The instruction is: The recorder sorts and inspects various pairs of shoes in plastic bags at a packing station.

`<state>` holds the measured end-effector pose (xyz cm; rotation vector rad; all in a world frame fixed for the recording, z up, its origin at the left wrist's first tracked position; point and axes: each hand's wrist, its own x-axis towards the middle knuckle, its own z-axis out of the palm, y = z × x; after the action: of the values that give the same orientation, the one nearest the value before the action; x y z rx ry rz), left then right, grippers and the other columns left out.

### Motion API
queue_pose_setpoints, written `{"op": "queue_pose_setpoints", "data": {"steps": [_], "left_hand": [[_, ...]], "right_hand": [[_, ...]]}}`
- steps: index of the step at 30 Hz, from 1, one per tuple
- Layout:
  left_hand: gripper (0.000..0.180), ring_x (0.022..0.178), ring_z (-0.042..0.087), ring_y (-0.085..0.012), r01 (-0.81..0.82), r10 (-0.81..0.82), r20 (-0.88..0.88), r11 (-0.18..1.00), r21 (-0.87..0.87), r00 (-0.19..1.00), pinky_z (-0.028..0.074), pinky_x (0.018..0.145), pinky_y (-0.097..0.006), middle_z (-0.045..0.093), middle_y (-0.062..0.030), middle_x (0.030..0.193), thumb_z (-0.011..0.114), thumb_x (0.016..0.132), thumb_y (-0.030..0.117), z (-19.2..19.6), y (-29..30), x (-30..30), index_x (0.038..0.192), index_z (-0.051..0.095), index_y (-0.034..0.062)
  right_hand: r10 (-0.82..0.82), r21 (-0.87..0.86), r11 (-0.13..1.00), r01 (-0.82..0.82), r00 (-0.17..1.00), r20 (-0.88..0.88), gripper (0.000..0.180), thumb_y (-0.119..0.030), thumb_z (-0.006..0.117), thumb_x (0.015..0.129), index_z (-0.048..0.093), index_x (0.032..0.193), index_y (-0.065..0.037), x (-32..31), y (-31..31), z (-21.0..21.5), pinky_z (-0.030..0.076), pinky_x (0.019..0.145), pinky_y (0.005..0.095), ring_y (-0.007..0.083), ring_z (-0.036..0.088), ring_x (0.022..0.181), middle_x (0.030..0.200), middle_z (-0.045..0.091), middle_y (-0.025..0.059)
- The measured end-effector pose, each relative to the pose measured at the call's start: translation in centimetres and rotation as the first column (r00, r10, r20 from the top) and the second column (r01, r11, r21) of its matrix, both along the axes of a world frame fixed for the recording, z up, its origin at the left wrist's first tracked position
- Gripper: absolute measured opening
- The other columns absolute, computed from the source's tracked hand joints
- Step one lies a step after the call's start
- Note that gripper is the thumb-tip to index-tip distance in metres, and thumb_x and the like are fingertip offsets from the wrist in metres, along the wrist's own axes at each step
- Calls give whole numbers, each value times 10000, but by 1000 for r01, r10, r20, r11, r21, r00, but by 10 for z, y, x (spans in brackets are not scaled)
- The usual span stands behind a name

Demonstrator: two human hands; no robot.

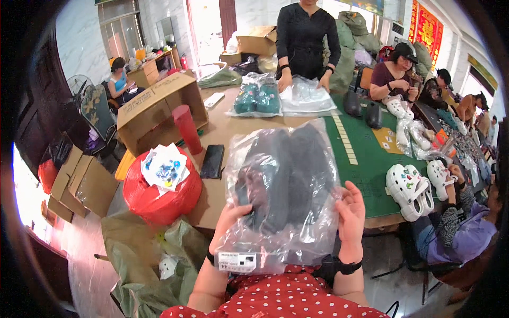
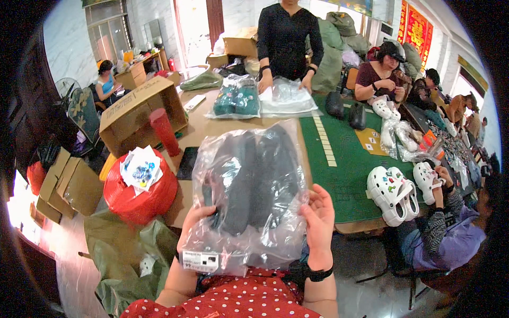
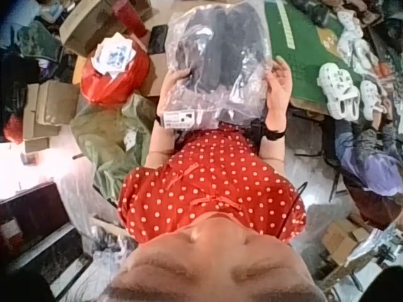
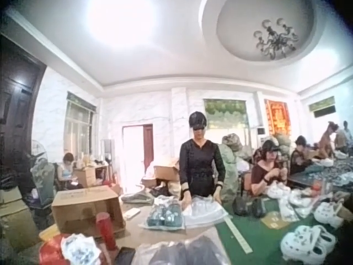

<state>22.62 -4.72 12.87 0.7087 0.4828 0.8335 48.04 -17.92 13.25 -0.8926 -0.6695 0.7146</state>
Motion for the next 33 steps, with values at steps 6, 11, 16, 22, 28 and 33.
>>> {"op": "queue_pose_setpoints", "data": {"steps": [6,11,16,22,28,33], "left_hand": [[436,869,663,-200,21,-21,1,1000,18,1000,558,738,-347,649,-108,1072,575,875,59,-4,22,18,1300,500,-6],[362,833,683,-217,-37,35,-47,998,-42,998,580,714,-353,665,-118,1012,590,875,45,-7,34,24,1230,545,-11],[382,802,682,-209,-130,126,-56,989,-77,990,581,697,-342,662,-111,1019,588,873,40,-8,33,25,1249,528,12],[403,804,670,-202,-40,39,-10,995,-90,999,565,612,-343,631,-92,1016,592,886,62,-3,31,23,1272,478,45],[390,820,674,-194,-25,25,9,999,-29,1000,574,644,-340,642,-85,1022,582,890,64,-10,34,24,1270,501,31],[386,928,679,-230,-4,5,43,1000,-14,999,572,796,-369,656,-127,1122,582,888,56,-11,32,24,1265,523,-1]], "right_hand": [[-163,-37,986,163,987,2,443,57,585,882,459,1304,8,16,14,-19,424,962,293,172,529,1094,1186,553,103],[-153,-15,988,154,987,49,496,-45,594,910,394,1361,14,24,25,-23,373,1037,330,216,483,1201,1309,489,149],[2,-161,987,16,994,108,649,-153,626,907,296,1434,35,24,8,-30,351,1061,341,229,439,1271,1406,417,177],[289,-393,902,-178,926,242,617,-58,759,787,469,1326,20,19,-19,-22,470,884,286,137,583,1030,1159,611,83],[229,-419,903,-96,932,282,319,-35,720,813,621,1116,-18,16,-22,-25,422,686,206,33,525,767,852,601,-42],[183,-382,923,-52,931,315,306,-14,688,828,614,1125,-25,13,-23,-21,421,692,201,33,525,772,864,596,-49]]}}
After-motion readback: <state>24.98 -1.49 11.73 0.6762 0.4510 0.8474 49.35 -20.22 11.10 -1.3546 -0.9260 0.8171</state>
